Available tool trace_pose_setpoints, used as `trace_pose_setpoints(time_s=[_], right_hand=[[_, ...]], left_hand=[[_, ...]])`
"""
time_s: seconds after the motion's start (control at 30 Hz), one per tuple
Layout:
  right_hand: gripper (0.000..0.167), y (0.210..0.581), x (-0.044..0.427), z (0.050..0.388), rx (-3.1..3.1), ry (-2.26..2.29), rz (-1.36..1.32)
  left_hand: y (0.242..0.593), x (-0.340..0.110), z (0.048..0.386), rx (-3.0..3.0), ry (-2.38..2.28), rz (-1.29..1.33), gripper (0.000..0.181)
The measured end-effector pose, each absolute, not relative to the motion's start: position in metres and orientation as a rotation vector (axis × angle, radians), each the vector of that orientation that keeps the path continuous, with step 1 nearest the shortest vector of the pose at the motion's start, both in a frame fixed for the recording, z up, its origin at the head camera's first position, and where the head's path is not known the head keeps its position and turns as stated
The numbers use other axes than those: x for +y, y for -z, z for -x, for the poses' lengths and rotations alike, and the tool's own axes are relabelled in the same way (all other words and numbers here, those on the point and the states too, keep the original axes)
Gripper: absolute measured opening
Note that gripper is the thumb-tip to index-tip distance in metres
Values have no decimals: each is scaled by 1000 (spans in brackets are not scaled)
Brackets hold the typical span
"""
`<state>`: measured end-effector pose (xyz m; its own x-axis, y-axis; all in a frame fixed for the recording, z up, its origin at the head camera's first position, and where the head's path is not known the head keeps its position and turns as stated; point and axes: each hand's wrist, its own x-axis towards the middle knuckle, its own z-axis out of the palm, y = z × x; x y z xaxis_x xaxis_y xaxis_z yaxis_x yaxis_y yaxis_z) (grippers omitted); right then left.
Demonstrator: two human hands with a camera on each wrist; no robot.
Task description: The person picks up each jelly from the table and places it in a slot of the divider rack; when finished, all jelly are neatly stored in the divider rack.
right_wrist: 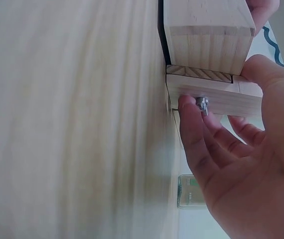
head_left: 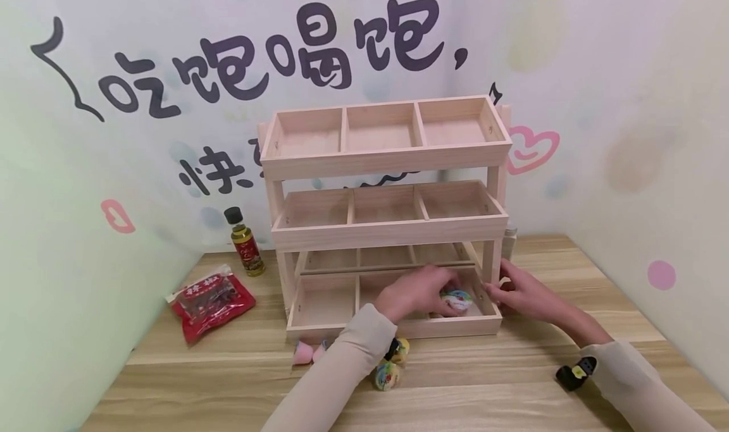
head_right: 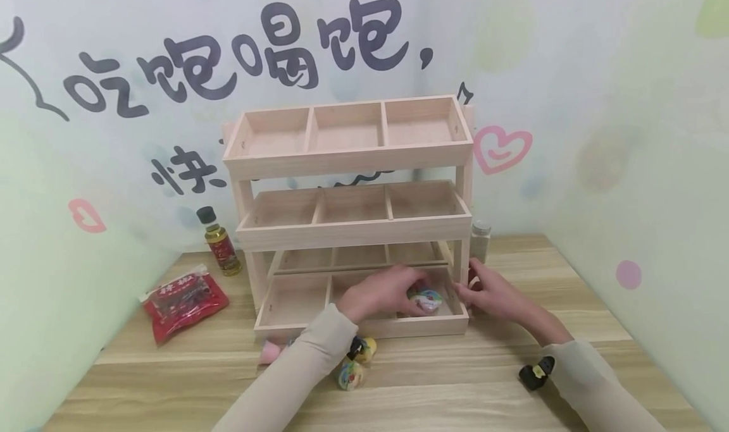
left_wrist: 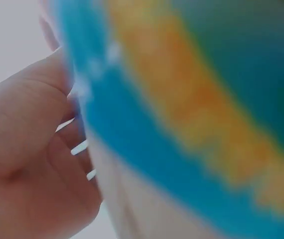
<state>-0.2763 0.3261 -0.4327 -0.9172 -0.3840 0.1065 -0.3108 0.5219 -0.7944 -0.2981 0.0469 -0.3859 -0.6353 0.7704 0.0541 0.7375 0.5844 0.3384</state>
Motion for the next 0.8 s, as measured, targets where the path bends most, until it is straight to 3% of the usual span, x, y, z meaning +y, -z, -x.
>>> trace_pose_setpoints(time_s=[0.43,0.63,0.8], right_hand=[[76,434,327,277,2639,1376,614],[77,435,327,278,2654,1349,605],[76,434,326,278,2656,1348,625]], left_hand=[[383,45,298,2661,-472,-1368,48],[387,52,294,2757,-408,-1288,41],[384,48,291,2770,-471,-1248,47]])
